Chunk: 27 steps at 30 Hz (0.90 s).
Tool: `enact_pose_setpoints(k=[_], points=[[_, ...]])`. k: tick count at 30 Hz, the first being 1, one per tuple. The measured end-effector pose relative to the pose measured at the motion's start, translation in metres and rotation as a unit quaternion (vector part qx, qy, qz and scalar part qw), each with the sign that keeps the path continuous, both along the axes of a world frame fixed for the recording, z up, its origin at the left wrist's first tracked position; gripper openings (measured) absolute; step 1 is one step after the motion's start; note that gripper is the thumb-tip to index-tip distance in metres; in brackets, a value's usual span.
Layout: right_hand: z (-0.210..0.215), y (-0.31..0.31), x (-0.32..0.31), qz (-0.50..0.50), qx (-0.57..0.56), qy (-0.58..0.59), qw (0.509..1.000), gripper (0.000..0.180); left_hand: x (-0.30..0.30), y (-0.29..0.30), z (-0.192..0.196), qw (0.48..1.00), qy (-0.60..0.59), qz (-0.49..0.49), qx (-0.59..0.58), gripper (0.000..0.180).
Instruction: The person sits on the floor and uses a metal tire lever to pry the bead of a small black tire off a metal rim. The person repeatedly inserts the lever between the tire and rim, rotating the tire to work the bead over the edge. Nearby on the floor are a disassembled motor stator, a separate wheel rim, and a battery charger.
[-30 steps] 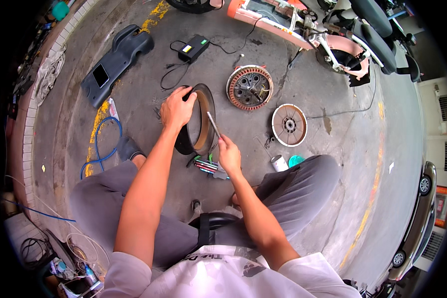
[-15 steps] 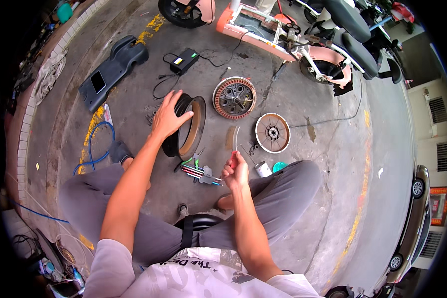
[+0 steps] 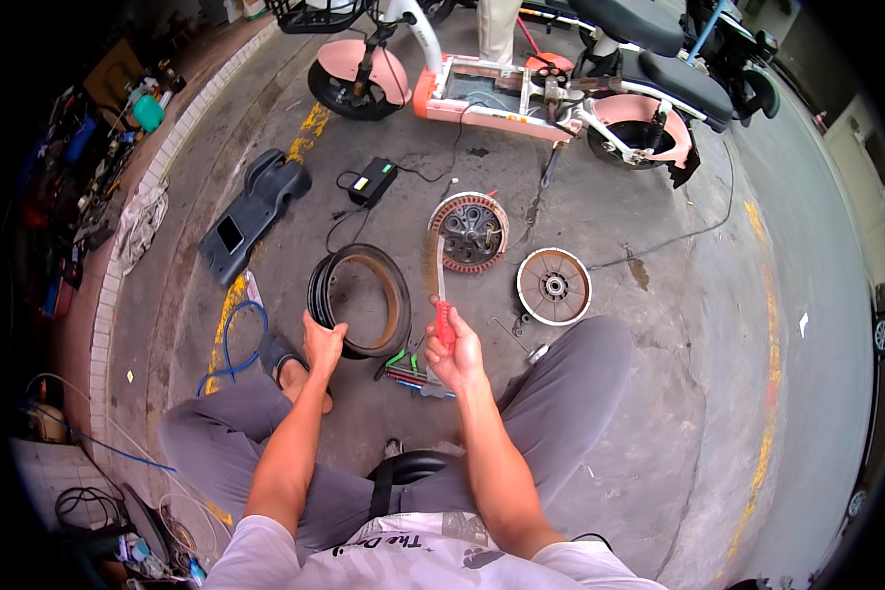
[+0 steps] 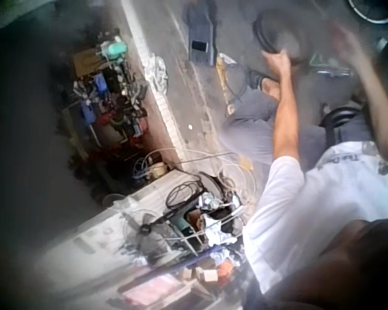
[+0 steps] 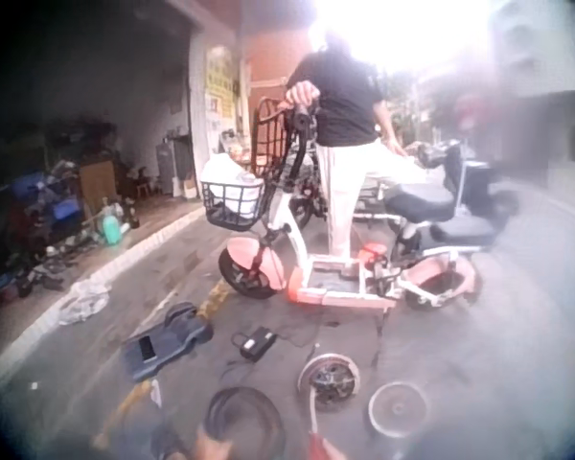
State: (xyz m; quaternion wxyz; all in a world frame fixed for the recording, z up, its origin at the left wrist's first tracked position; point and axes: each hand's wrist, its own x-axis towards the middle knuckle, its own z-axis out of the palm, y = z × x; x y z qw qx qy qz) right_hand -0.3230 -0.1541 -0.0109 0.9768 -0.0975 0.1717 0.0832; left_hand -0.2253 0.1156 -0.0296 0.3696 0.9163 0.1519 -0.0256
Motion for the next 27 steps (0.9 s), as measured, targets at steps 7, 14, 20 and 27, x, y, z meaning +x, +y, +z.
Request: enact_pose_setpoints(k=[7, 14, 20, 27], points=[[0.004, -0.014, -0.009, -0.022, -0.027, 0.024, 0.999, 0.042, 0.029, -0.018, 0.045, 0.996, 0.070, 0.010, 0.049, 0.098], [-0.011, -0.012, -0.019, -0.019, -0.071, 0.068, 0.995, 0.040, 0.038, -0.025, 0.073, 0.990, 0.089, -0.040, 0.105, 0.091], [-0.025, 0.016, -0.012, 0.038, -0.374, 0.244, 0.894, 0.030, 0.028, -0.026, 0.041, 0.988, -0.086, -0.126, -0.018, 0.107], [-0.024, 0.024, -0.006, 0.050, -0.383, 0.236, 0.892, 0.025, -0.016, -0.031, 0.007, 0.982, -0.138, -0.129, -0.019, 0.109]])
